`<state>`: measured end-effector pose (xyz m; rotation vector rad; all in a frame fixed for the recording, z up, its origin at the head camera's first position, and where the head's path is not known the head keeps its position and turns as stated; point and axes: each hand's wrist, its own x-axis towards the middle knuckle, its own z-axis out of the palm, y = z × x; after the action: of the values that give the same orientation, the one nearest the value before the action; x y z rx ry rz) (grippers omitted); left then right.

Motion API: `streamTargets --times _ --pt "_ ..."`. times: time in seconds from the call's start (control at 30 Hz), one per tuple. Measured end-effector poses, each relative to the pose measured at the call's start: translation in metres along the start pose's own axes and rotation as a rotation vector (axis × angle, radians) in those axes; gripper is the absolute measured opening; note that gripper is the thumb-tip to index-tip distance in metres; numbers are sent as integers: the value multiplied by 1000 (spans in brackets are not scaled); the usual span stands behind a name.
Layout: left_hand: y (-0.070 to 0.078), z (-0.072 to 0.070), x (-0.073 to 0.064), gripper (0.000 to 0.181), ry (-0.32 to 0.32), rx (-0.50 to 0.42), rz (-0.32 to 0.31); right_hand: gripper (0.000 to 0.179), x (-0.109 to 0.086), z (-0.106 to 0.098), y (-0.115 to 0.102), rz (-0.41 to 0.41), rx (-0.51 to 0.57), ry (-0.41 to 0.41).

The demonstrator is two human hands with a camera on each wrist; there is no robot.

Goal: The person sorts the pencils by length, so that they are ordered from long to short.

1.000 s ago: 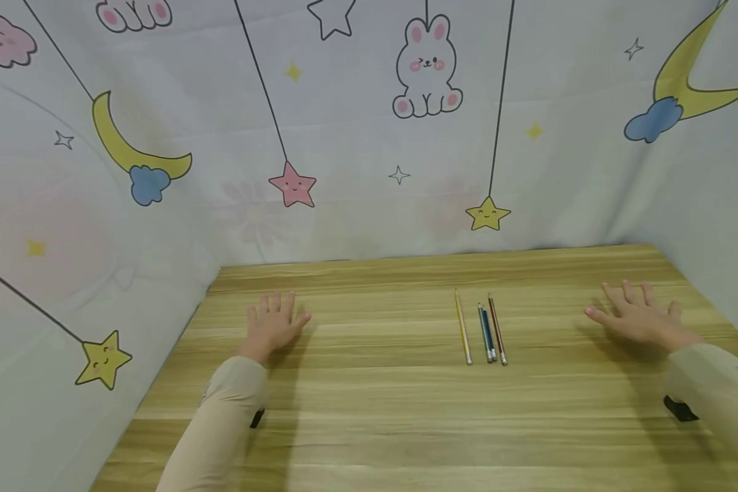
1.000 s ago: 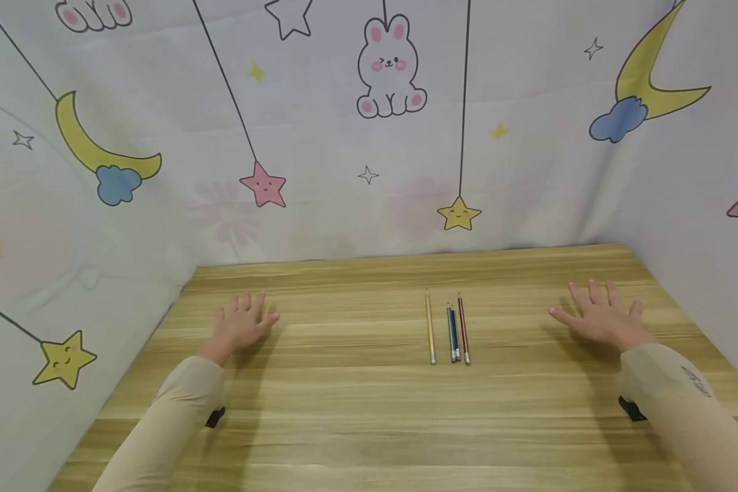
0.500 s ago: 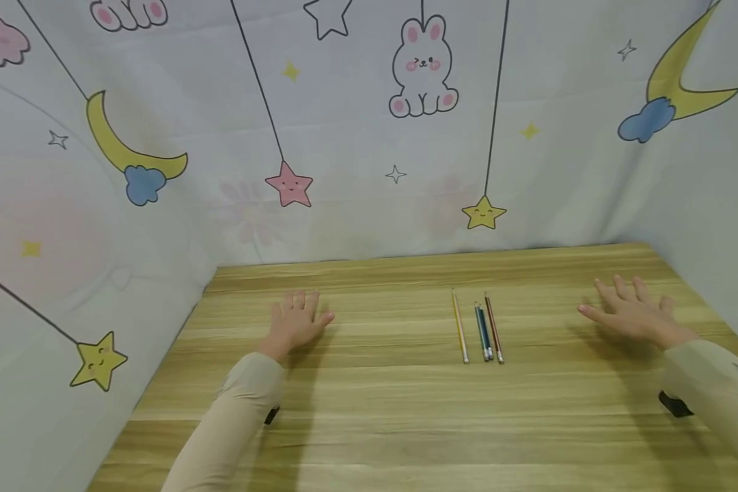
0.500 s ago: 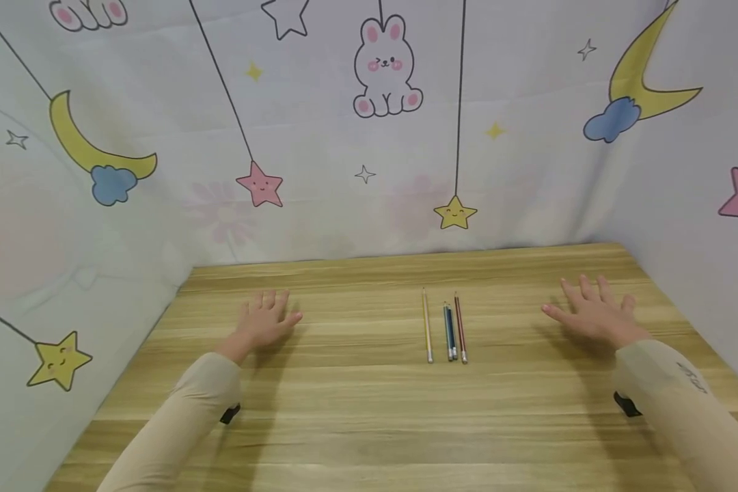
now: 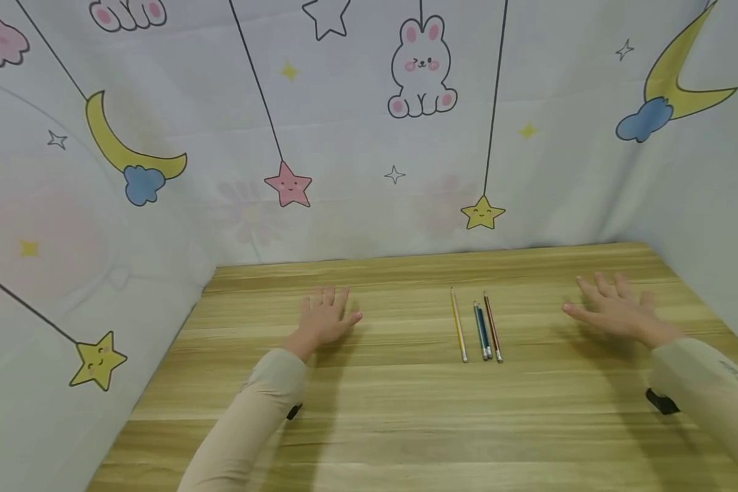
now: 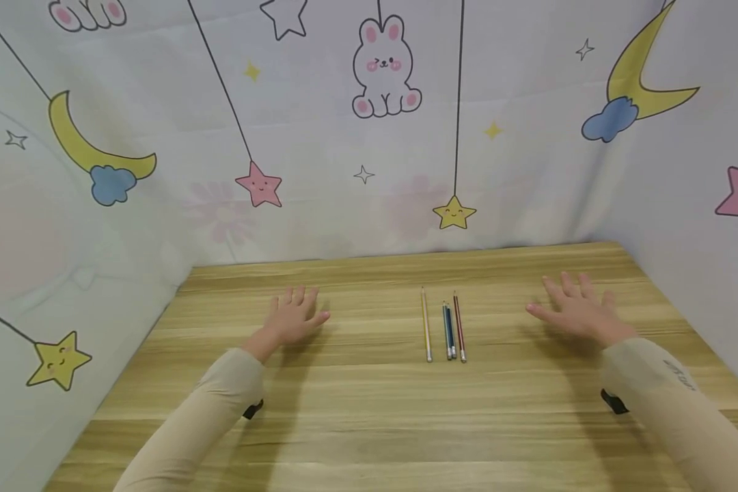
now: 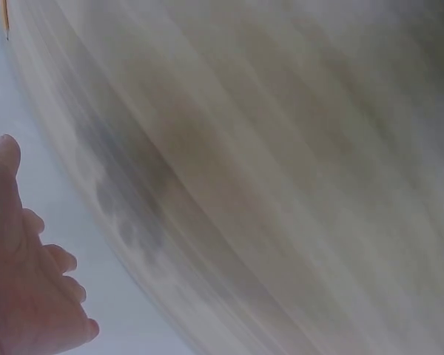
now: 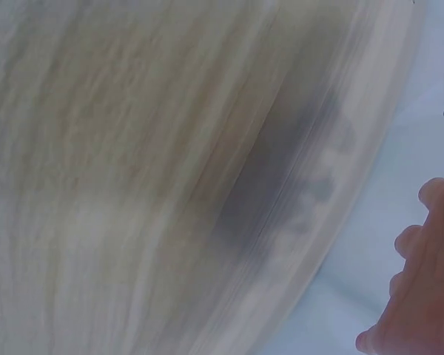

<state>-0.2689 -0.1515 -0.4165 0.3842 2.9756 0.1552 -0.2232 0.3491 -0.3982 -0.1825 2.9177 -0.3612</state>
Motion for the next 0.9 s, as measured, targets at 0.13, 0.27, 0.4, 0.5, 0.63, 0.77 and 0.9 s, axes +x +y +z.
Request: streamTargets --times 0.13,0.27,0.4,0.5,0.63,0.77,0.9 --pt "9 3 4 71 6 2 12 86 3 2 -9 -20 -10 3" --pt "19 7 8 69 23 -5 32 85 6 4 -18 -31 -26 14" --pt "34 10 11 68 23 -4 61 85 10 9 -28 -39 -46 35" --pt "47 12 14 67 14 11 80 83 13 14 -36 -55 -47 44" --pt "65 14 18 66 8 21 111 82 16 20 -45 -82 -42 49" --pt "81 16 22 66 13 33 142 81 20 24 -51 -105 -47 60" --pt "93 19 26 66 15 64 162 80 23 27 -58 -129 -64 79"
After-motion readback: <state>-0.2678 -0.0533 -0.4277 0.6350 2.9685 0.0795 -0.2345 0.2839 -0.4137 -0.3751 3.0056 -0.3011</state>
